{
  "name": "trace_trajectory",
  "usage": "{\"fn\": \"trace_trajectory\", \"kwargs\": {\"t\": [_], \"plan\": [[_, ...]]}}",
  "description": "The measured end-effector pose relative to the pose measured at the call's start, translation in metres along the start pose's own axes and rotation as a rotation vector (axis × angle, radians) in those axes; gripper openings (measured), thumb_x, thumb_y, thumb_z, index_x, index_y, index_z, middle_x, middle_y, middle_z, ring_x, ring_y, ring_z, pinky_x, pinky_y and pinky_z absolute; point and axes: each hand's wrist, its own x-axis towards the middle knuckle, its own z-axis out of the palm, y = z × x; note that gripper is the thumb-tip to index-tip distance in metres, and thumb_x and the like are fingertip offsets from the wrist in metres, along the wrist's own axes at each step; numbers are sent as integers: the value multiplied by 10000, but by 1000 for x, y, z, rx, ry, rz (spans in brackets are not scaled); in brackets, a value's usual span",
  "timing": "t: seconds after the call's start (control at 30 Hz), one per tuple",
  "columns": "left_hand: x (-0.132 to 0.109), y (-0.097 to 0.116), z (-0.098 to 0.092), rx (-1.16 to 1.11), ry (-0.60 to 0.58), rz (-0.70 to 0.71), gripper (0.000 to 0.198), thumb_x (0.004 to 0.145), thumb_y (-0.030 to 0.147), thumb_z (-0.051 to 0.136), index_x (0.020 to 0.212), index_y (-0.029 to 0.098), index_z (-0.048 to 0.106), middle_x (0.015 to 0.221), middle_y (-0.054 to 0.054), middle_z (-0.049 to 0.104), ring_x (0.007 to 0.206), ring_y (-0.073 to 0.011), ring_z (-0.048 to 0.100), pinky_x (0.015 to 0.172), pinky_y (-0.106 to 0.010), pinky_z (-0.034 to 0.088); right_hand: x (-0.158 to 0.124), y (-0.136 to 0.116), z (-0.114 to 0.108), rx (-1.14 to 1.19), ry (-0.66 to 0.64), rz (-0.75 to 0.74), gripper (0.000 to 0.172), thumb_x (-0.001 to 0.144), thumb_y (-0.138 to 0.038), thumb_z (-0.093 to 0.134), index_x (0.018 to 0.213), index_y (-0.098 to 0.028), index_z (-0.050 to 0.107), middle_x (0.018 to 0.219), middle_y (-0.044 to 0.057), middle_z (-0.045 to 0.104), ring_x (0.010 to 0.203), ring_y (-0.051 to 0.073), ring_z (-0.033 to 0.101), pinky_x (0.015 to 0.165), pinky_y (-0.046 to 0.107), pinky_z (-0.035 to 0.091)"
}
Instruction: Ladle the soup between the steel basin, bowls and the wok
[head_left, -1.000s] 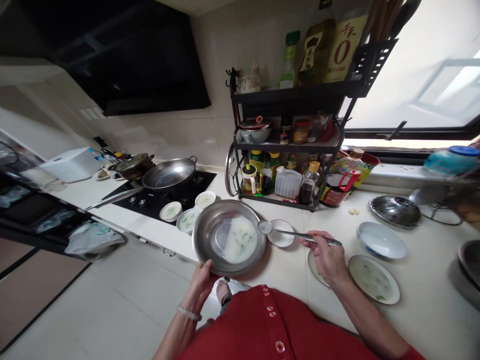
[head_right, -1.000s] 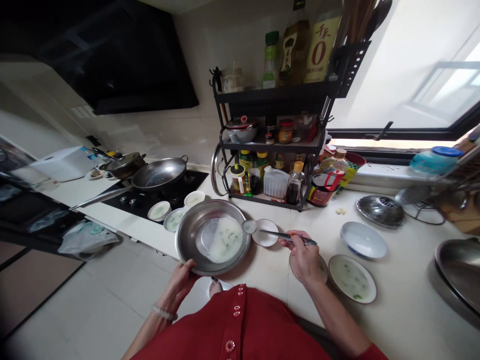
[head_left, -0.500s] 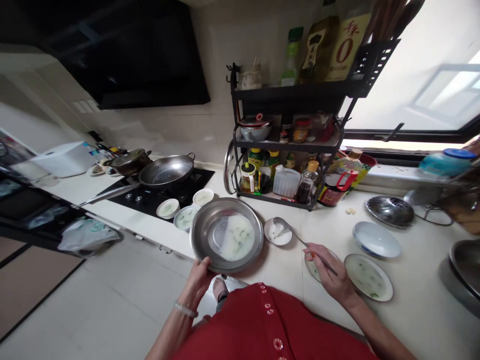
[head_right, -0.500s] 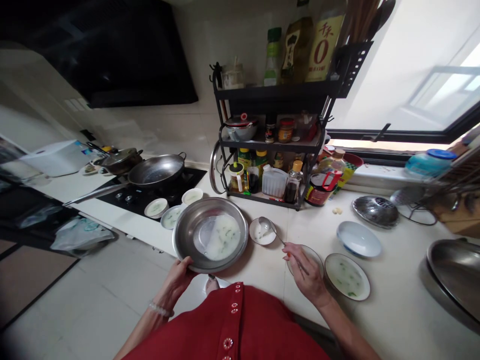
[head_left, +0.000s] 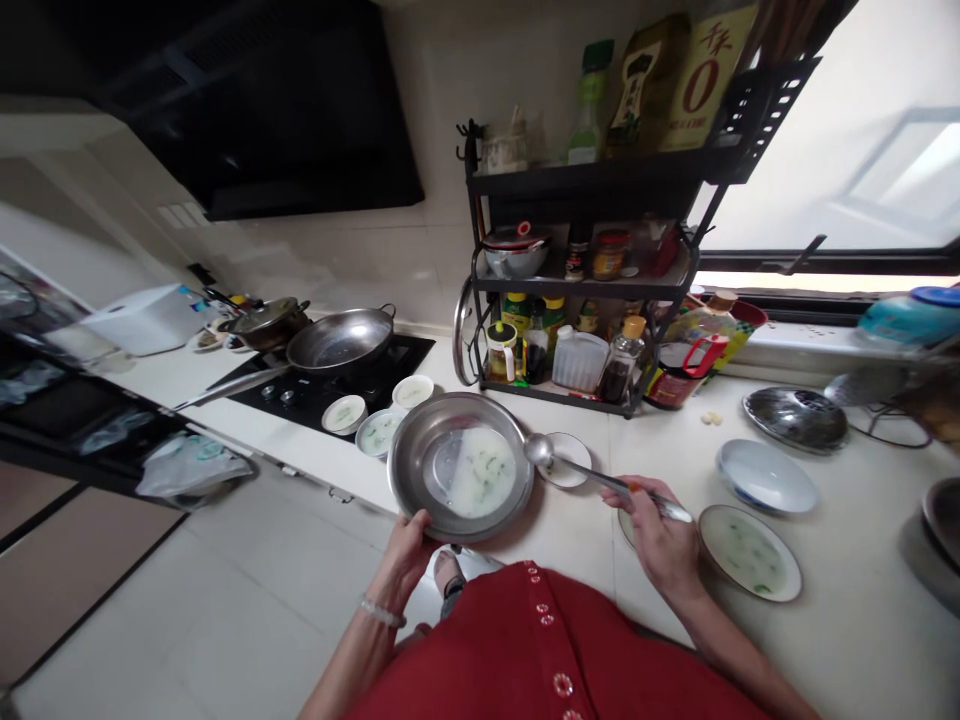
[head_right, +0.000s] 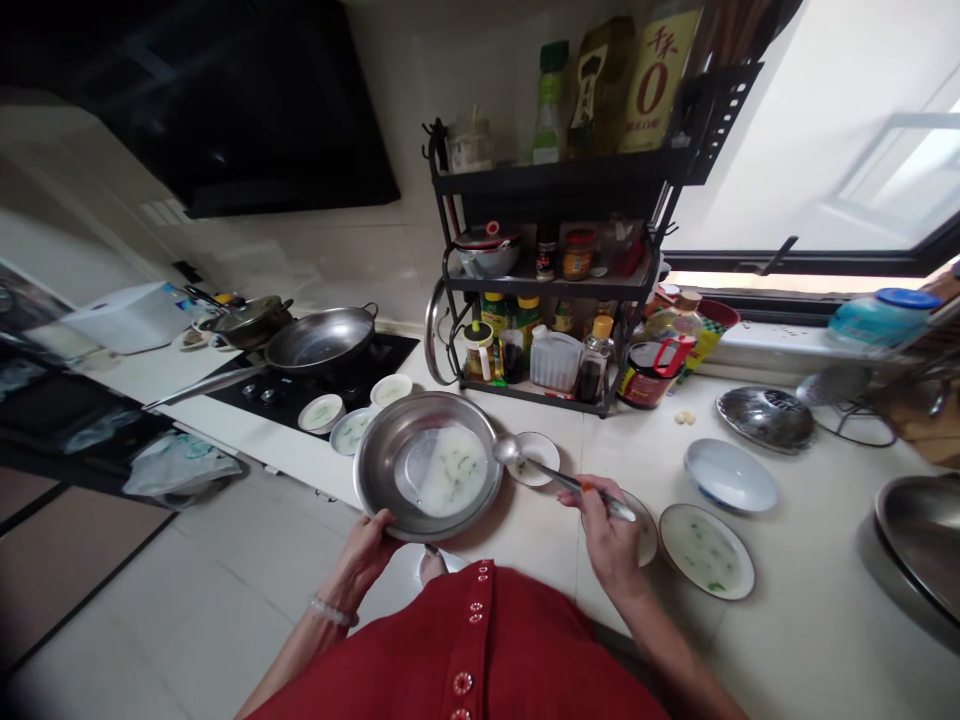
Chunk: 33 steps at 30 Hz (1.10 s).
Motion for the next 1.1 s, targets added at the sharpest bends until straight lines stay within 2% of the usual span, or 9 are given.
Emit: {"fn": "trace_trajectory", "kwargs": {"t": [0.07,0.2,0.3,0.37,0.43,0.53,0.73,1.1], "plan": [[1,-1,-1,-3,-6,6,224,605,-19,475,730,167,483,518,16,592,462,-133,566,516,-327,558,-1,-2,15,10,-86,10,207,878,-395,530,922,-201,585,696,53,704,653,210,696,647,339,578],[2,-2,-2,6,-11,25,221,604,-18,470,716,173,466,487,33,566,438,-117,542,526,-326,557,-3,2,41,-84,-264,-134,201,895,-382,496,934,-218,604,749,45,688,712,198,693,694,332,577],[1,-1,-1,15,-4,28,218,612,-20,464,714,173,464,490,28,571,440,-121,545,523,-331,557,-4,10,54,-87,-398,-214,212,895,-385,482,919,-225,619,869,62,677,715,180,684,663,316,583],[0,0,1,18,-2,28,221,616,-21,458,723,172,466,502,20,582,446,-128,552,520,-338,557,-4,16,59,-80,-430,-202,214,892,-390,482,911,-224,616,854,61,679,699,179,682,649,317,583],[-2,1,2,21,0,17,222,619,-21,455,730,171,467,513,12,590,455,-136,562,517,-340,557,-4,19,61,-81,-384,-120,209,887,-393,487,902,-220,602,755,46,688,668,190,686,653,328,579],[-3,1,2,14,9,-1,217,623,-21,455,727,169,467,522,2,595,461,-142,568,511,-339,557,-1,22,61,-47,-249,54,219,862,-423,516,878,-214,579,645,29,685,631,211,693,662,349,576],[-2,1,1,2,9,2,221,620,-28,450,716,169,472,504,11,585,443,-134,555,513,-337,558,9,24,58,109,-111,244,219,784,-425,597,839,-213,585,649,23,690,607,229,696,640,354,578],[-5,3,3,5,-3,8,211,631,-39,455,701,156,494,509,-8,603,452,-142,571,523,-344,560,14,31,52,211,-55,282,119,786,-323,586,834,-214,584,723,34,693,599,229,689,624,367,586]]}}
